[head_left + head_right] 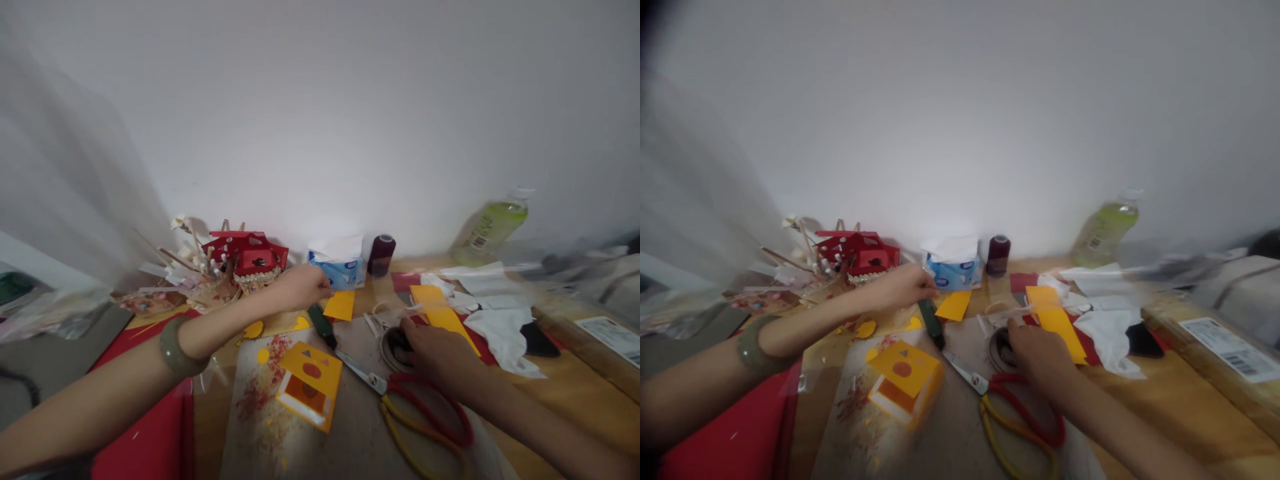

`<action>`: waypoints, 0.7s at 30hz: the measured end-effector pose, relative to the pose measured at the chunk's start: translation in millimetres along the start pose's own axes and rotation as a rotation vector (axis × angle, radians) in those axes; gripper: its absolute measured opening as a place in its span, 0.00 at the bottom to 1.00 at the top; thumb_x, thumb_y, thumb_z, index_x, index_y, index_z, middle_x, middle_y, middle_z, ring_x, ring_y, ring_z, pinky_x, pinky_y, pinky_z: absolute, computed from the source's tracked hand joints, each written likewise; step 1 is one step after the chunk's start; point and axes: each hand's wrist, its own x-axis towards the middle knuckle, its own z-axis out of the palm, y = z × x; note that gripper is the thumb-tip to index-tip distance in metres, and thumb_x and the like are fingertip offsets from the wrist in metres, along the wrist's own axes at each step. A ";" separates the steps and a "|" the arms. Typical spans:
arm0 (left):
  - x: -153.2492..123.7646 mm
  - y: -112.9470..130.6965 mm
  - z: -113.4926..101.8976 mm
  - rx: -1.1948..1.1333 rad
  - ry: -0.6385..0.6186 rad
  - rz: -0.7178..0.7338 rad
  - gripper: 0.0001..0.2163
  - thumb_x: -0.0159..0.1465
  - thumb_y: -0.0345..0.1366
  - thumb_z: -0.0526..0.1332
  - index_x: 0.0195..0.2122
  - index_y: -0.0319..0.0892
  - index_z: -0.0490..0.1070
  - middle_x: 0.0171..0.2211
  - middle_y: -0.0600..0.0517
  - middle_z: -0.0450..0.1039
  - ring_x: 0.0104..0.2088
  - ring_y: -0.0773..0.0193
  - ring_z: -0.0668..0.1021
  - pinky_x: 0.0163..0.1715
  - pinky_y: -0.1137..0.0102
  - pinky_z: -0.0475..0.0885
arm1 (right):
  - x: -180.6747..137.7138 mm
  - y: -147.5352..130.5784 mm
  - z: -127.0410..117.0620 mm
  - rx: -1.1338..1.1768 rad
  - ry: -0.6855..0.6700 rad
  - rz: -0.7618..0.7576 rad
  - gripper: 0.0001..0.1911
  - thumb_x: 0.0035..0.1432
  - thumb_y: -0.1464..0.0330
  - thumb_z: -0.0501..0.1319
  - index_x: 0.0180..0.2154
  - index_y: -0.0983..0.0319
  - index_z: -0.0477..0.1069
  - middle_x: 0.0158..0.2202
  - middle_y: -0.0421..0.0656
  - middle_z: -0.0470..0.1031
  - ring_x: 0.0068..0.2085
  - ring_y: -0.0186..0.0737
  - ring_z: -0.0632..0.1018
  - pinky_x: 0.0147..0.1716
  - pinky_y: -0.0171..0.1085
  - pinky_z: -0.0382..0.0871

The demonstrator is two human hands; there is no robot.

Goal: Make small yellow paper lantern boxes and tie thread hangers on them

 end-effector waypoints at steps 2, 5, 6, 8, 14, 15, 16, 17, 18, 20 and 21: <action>0.8 -1.2 -1.3 -0.011 0.011 0.001 0.14 0.60 0.39 0.54 0.29 0.39 0.78 0.21 0.50 0.73 0.20 0.68 0.66 0.21 0.73 0.55 | -0.4 -1.5 -1.5 -0.010 -0.016 0.004 0.12 0.56 0.76 0.54 0.42 0.68 0.70 0.36 0.55 0.79 0.37 0.51 0.81 0.26 0.37 0.68; 3.7 -1.1 -2.8 -0.020 0.029 0.009 0.14 0.60 0.39 0.55 0.28 0.39 0.78 0.21 0.51 0.72 0.20 0.69 0.65 0.21 0.73 0.55 | 0.4 -4.5 -1.8 -0.039 -0.016 0.003 0.14 0.57 0.78 0.51 0.42 0.68 0.71 0.38 0.56 0.78 0.39 0.50 0.80 0.27 0.36 0.69; 4.7 -0.6 -3.2 -0.021 0.036 0.010 0.14 0.59 0.39 0.55 0.28 0.39 0.78 0.21 0.51 0.72 0.20 0.69 0.65 0.21 0.73 0.55 | 0.4 -5.4 -2.1 -0.049 -0.015 -0.002 0.15 0.56 0.79 0.51 0.42 0.68 0.71 0.39 0.56 0.78 0.40 0.50 0.80 0.27 0.36 0.69; 6.2 0.6 -4.0 -0.019 0.051 0.010 0.13 0.59 0.39 0.55 0.28 0.39 0.79 0.20 0.52 0.71 0.20 0.69 0.65 0.21 0.73 0.55 | -1.0 -6.8 -3.9 -0.060 -0.015 -0.019 0.15 0.56 0.79 0.51 0.41 0.67 0.73 0.39 0.55 0.78 0.39 0.50 0.80 0.28 0.37 0.70; 6.2 4.3 -7.0 0.009 0.102 -0.005 0.13 0.59 0.38 0.55 0.29 0.41 0.79 0.19 0.52 0.71 0.20 0.68 0.67 0.22 0.72 0.56 | -12.2 -9.7 -19.7 -0.083 -0.016 -0.019 0.18 0.54 0.81 0.50 0.42 0.68 0.74 0.40 0.56 0.78 0.39 0.52 0.80 0.28 0.41 0.72; 5.9 4.8 -7.8 0.017 0.111 -0.006 0.13 0.60 0.38 0.55 0.29 0.41 0.79 0.19 0.52 0.71 0.20 0.68 0.67 0.22 0.72 0.56 | -14.3 -9.2 -21.8 -0.084 -0.021 -0.018 0.19 0.53 0.81 0.51 0.43 0.67 0.73 0.41 0.56 0.78 0.39 0.52 0.80 0.29 0.41 0.73; 5.5 5.2 -8.5 0.025 0.121 -0.007 0.13 0.60 0.38 0.55 0.29 0.41 0.79 0.19 0.51 0.71 0.20 0.67 0.67 0.23 0.72 0.56 | -16.8 -7.7 -23.1 -0.077 -0.027 -0.021 0.19 0.52 0.81 0.53 0.44 0.67 0.73 0.42 0.55 0.78 0.40 0.52 0.80 0.29 0.41 0.73; 5.1 5.4 -9.2 0.033 0.134 -0.010 0.13 0.60 0.38 0.55 0.30 0.41 0.79 0.20 0.51 0.72 0.20 0.67 0.68 0.23 0.72 0.57 | -19.7 -5.2 -23.2 -0.060 -0.032 -0.023 0.20 0.51 0.79 0.54 0.46 0.66 0.72 0.44 0.55 0.77 0.40 0.52 0.80 0.30 0.41 0.73; 4.8 5.3 -9.7 0.041 0.149 -0.014 0.13 0.60 0.38 0.55 0.30 0.41 0.79 0.22 0.50 0.74 0.21 0.66 0.69 0.23 0.72 0.57 | -23.3 -1.4 -22.3 -0.028 -0.034 -0.024 0.20 0.51 0.76 0.56 0.47 0.64 0.72 0.44 0.53 0.77 0.41 0.52 0.80 0.31 0.42 0.74; 4.3 4.3 -10.0 0.052 0.178 -0.023 0.13 0.60 0.38 0.54 0.33 0.41 0.79 0.26 0.48 0.76 0.23 0.65 0.71 0.24 0.72 0.58 | -32.4 9.7 -17.3 0.066 -0.017 -0.014 0.22 0.50 0.69 0.60 0.49 0.59 0.71 0.43 0.50 0.78 0.39 0.51 0.80 0.30 0.42 0.74; 4.2 3.4 -9.8 0.055 0.188 -0.025 0.14 0.61 0.38 0.54 0.34 0.41 0.79 0.28 0.47 0.77 0.24 0.64 0.72 0.24 0.71 0.59 | -37.6 16.8 -14.1 0.120 0.008 -0.004 0.22 0.48 0.66 0.61 0.48 0.55 0.72 0.39 0.47 0.80 0.36 0.49 0.81 0.27 0.40 0.73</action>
